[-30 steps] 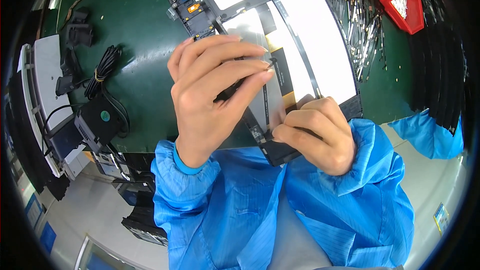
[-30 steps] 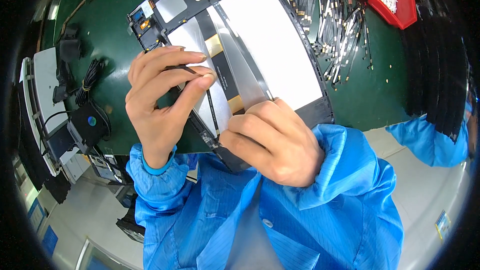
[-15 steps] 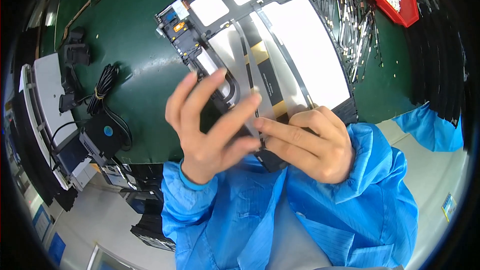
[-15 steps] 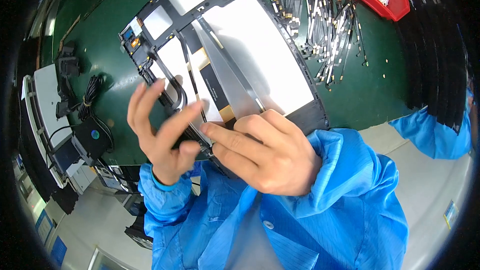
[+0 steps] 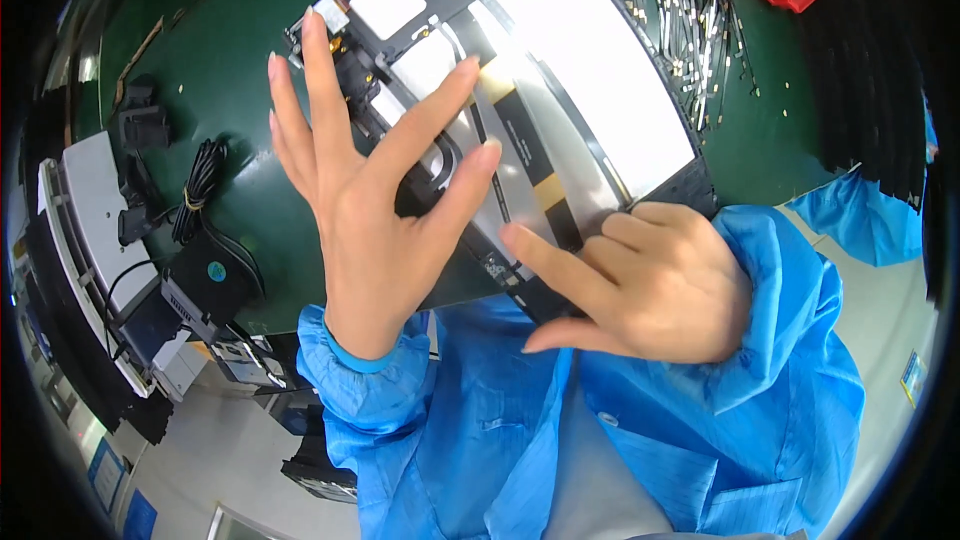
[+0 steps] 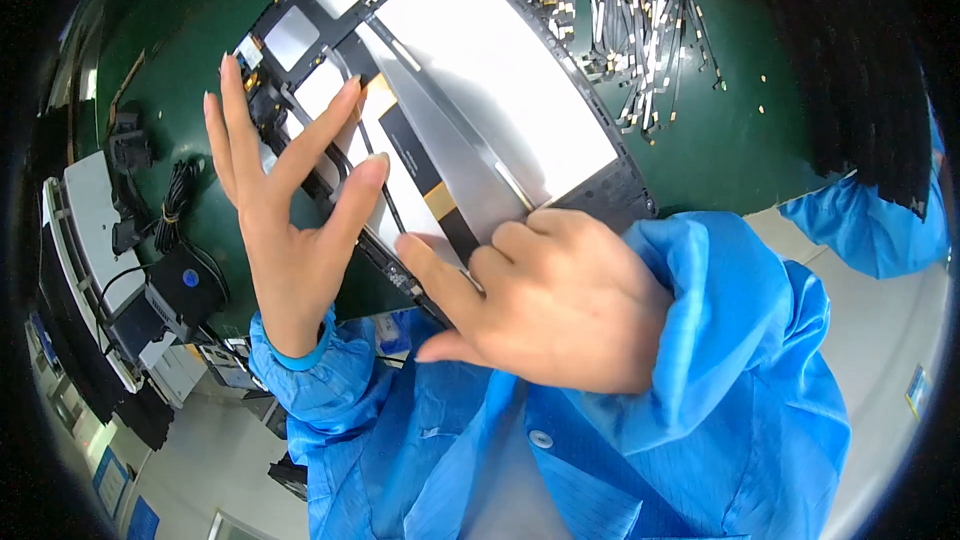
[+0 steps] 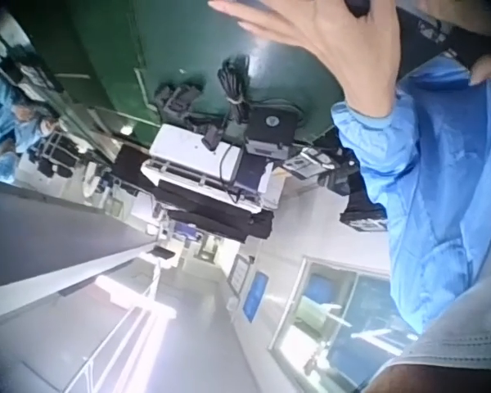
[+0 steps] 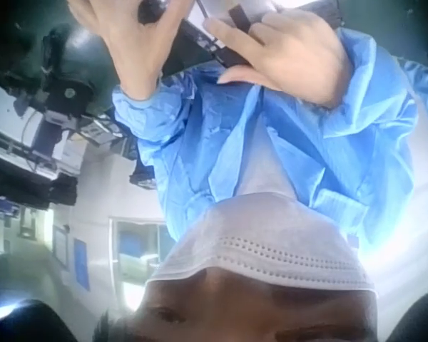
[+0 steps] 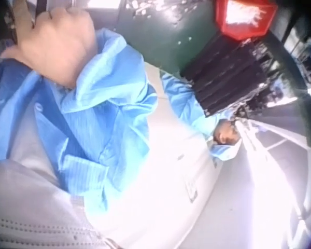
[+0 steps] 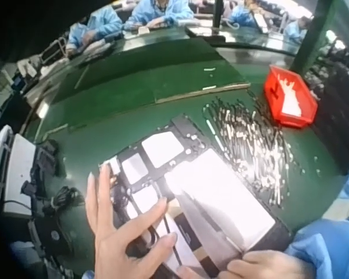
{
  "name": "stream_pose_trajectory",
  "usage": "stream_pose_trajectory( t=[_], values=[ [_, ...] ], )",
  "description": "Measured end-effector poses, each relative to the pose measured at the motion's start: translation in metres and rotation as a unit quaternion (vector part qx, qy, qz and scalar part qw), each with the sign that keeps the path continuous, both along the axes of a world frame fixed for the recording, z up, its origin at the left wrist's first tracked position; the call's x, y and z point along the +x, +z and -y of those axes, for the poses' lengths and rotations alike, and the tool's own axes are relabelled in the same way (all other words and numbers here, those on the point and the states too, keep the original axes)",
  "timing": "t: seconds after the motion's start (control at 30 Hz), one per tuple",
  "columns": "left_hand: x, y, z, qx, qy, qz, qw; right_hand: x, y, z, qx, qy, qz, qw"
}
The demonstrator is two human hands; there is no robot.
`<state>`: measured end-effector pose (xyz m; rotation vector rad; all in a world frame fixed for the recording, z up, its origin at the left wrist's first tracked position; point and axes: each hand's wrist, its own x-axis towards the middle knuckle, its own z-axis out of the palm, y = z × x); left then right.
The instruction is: The person assembles electronic devices by peeling protective film from ribbon cables, adhering the cables onto tablet frames, and stacking the assembled tablet units.
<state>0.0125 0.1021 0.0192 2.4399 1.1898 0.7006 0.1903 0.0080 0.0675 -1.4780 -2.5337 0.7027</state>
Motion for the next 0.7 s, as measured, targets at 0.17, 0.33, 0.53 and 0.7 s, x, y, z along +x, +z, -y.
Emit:
stream_pose_trajectory(
  t=[0.17, 0.33, 0.53, 0.7],
  values=[
    [0.000, -0.002, 0.005, -0.032, 0.007, 0.033, 0.999, -0.004, -0.001, 0.020, 0.007, 0.033, 0.046, 0.998],
    [0.007, -0.017, 0.022, -0.016, 0.060, 0.159, 0.985, 0.006, 0.002, 0.012, 0.005, 0.034, 0.003, 0.999],
    [-0.028, -0.033, 0.113, -0.191, 0.150, 0.220, 0.945, 0.047, -0.001, 0.010, 0.008, -0.318, -0.099, 0.943],
    [-0.005, -0.027, 0.131, -0.219, 0.117, 0.194, 0.949, 0.078, -0.028, 0.006, -0.062, -0.320, -0.181, 0.928]
  ],
)
